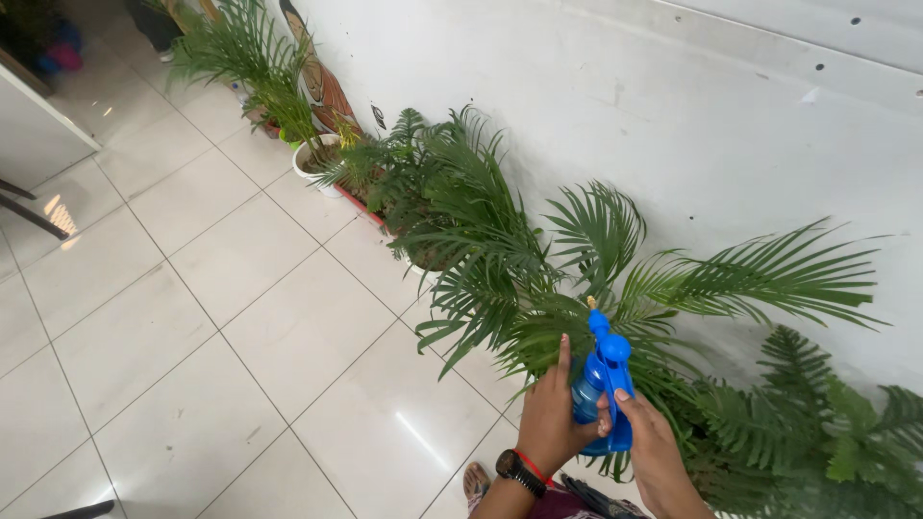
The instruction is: The person uses a blue spray bottle to mist the leaves of several potted plants lined up against a wall. They move along the row, spraying each plant in turn, and occasionally pump the bottle to build pressure.
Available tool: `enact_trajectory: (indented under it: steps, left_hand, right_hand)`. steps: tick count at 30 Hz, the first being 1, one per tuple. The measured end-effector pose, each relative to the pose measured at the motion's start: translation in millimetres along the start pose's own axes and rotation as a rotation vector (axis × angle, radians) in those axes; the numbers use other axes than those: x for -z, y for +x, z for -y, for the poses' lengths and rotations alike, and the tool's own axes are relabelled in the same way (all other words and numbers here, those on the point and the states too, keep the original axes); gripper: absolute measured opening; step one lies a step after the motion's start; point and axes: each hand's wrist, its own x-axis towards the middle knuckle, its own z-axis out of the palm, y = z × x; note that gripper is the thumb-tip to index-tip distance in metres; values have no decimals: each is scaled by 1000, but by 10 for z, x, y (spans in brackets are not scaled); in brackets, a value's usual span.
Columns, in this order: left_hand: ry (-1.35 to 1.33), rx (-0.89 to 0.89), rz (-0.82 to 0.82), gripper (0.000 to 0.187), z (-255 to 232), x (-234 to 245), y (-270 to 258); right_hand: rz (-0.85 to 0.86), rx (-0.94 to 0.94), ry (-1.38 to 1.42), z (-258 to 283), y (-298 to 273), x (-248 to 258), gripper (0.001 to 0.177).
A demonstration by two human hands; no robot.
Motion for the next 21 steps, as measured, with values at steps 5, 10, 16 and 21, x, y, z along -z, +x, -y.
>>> enact_trajectory:
  steps: [5,10,16,21]
  left_hand:
    - [-1,-58,-73,136,250,236,65]
    - [-18,33,-27,132,445,541,128]
    - [-80,-87,-120,130,607,894,189]
    - [-52,-23,-113,128,751,1141,169]
  right_hand:
    - [-1,35,39,-61,108,-308,42]
    - [-46,17,81,-52,188,-677,47]
    - [-23,41,88,-158,309,-1058,43]
    - [-33,-25,92,-168,349,-1330,45]
